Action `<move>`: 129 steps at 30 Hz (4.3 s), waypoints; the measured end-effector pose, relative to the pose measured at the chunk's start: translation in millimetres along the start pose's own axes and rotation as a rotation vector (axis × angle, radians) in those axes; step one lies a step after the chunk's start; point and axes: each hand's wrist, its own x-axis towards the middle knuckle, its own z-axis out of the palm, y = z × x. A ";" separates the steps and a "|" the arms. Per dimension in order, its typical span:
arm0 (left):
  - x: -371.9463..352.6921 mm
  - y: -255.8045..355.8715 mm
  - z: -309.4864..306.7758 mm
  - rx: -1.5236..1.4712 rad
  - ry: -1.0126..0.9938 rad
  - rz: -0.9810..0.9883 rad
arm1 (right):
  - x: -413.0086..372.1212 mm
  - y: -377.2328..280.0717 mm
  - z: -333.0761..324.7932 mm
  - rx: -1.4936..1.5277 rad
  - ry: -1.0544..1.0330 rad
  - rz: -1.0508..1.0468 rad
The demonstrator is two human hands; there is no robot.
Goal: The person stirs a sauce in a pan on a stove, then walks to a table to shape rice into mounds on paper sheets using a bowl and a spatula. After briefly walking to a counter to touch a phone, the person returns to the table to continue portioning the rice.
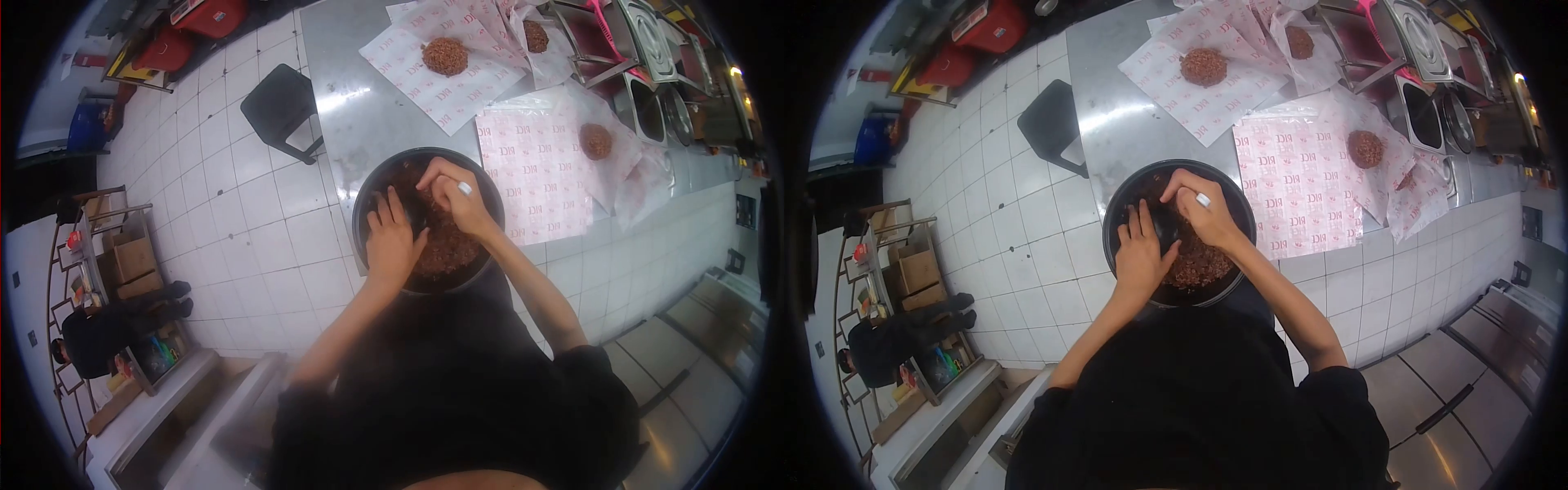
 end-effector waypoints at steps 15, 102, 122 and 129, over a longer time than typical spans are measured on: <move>7.4 -16.6 28.2 -0.317 -0.008 -0.084 | -19.1 13.2 48.2 0.886 0.721 0.165; 24.3 -11.5 -40.1 -1.751 0.050 0.025 | -77.6 21.5 -237.4 -0.632 0.108 -0.192; 104.3 231.5 159.6 -0.141 0.708 0.343 | -139.6 30.4 -332.2 -0.432 0.379 -0.070; 101.5 236.2 131.1 -0.206 0.756 0.432 | -98.3 15.0 -324.2 -0.390 0.285 -0.035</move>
